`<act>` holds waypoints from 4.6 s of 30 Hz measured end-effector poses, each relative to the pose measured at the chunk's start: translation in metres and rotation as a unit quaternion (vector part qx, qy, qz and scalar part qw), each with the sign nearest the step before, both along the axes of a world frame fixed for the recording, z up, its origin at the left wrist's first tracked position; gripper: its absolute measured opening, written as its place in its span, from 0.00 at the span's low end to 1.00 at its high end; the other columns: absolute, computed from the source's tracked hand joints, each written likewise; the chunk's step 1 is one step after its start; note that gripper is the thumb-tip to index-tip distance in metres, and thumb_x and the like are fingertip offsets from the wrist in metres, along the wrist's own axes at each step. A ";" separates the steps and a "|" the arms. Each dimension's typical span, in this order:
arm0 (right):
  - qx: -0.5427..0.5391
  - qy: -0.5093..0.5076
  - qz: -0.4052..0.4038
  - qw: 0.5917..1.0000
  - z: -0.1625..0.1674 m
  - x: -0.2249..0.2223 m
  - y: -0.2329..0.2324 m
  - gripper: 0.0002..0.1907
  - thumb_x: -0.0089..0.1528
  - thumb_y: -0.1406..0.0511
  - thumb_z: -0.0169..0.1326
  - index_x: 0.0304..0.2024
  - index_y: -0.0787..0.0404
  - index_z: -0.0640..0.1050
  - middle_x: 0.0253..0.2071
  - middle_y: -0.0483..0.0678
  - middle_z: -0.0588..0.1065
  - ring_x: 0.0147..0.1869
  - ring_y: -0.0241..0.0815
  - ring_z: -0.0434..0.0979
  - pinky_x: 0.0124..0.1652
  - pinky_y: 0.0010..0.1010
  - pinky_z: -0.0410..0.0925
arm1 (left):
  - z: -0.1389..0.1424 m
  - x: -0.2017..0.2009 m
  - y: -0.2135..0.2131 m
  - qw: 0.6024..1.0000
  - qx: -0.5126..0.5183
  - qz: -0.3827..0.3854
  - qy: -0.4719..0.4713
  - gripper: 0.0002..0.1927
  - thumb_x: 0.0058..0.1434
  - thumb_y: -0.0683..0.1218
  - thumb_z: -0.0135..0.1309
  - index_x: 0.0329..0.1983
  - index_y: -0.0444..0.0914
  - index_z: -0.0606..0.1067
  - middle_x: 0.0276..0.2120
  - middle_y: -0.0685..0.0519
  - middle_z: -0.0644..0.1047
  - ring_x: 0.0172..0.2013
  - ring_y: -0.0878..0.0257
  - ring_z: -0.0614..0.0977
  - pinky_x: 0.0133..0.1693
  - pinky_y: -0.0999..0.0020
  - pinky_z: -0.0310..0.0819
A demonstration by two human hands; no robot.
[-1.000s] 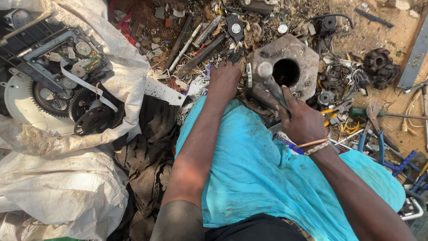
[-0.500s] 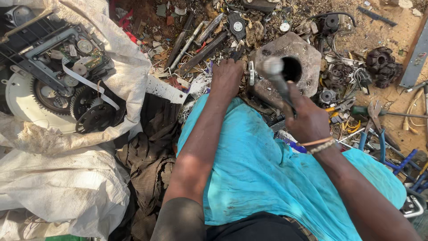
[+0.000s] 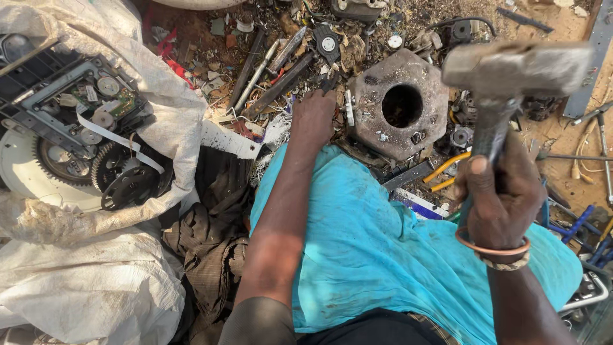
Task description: The person sits on the ground and dismantles scrap electronics. They pry a green circuit board and small parts off a metal panel using a screwdriver, place removed parts aside, and use a hammer on components against a heavy metal block, sorting pieces into a bowl of scrap.
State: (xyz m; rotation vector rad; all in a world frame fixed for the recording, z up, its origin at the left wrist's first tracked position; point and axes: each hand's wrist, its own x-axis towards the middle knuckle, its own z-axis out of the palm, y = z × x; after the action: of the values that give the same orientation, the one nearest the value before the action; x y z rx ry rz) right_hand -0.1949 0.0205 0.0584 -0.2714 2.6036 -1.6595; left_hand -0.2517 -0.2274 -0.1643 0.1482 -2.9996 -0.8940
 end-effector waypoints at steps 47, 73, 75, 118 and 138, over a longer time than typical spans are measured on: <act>0.500 0.168 0.479 0.702 -0.226 -0.106 -0.174 0.07 0.59 0.65 0.54 0.28 0.60 0.80 0.32 0.54 0.76 0.37 0.53 0.81 0.33 0.43 0.74 | -0.014 -0.021 -0.035 0.576 0.610 0.454 0.301 0.22 0.57 0.31 0.55 0.56 0.23 0.69 0.42 0.48 0.75 0.36 0.64 0.76 0.40 0.68 0.73; -0.128 -0.433 0.070 0.889 -0.143 -0.081 -0.062 0.17 0.66 0.69 0.48 0.56 0.68 0.76 0.50 0.56 0.81 0.47 0.42 0.85 0.44 0.29 0.78 | -0.020 -0.023 -0.024 0.611 0.592 0.437 0.292 0.23 0.59 0.32 0.56 0.58 0.26 0.70 0.42 0.47 0.77 0.35 0.66 0.77 0.37 0.70 0.75; -0.023 -0.338 0.112 0.934 -0.141 -0.083 -0.064 0.16 0.68 0.66 0.49 0.57 0.66 0.77 0.47 0.52 0.81 0.41 0.40 0.83 0.35 0.26 0.74 | -0.020 -0.023 -0.023 0.620 0.587 0.445 0.268 0.24 0.58 0.33 0.56 0.59 0.27 0.69 0.42 0.47 0.78 0.34 0.66 0.79 0.37 0.71 0.77; 0.483 -0.305 0.413 0.709 -0.132 -0.036 0.010 0.09 0.62 0.61 0.58 0.43 0.57 0.79 0.34 0.50 0.81 0.40 0.44 0.83 0.45 0.38 0.75 | 0.025 -0.010 -0.028 0.781 0.373 0.416 0.281 0.24 0.52 0.39 0.65 0.54 0.36 0.75 0.47 0.44 0.80 0.49 0.47 0.83 0.52 0.55 0.76; 0.333 0.168 0.288 0.882 0.065 -0.088 -0.201 0.35 0.58 0.63 0.68 0.65 0.66 0.72 0.60 0.59 0.76 0.58 0.51 0.81 0.51 0.35 0.77 | 0.036 -0.006 -0.026 0.832 0.325 0.335 0.301 0.24 0.50 0.39 0.63 0.53 0.35 0.75 0.47 0.44 0.78 0.51 0.46 0.79 0.53 0.52 0.75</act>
State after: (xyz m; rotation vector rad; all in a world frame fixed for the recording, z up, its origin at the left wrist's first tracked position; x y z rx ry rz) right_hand -0.2827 -0.1808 0.1238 -1.2154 2.7148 -0.5205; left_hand -0.2580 -0.2530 -0.1283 0.7050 -1.7590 -1.4391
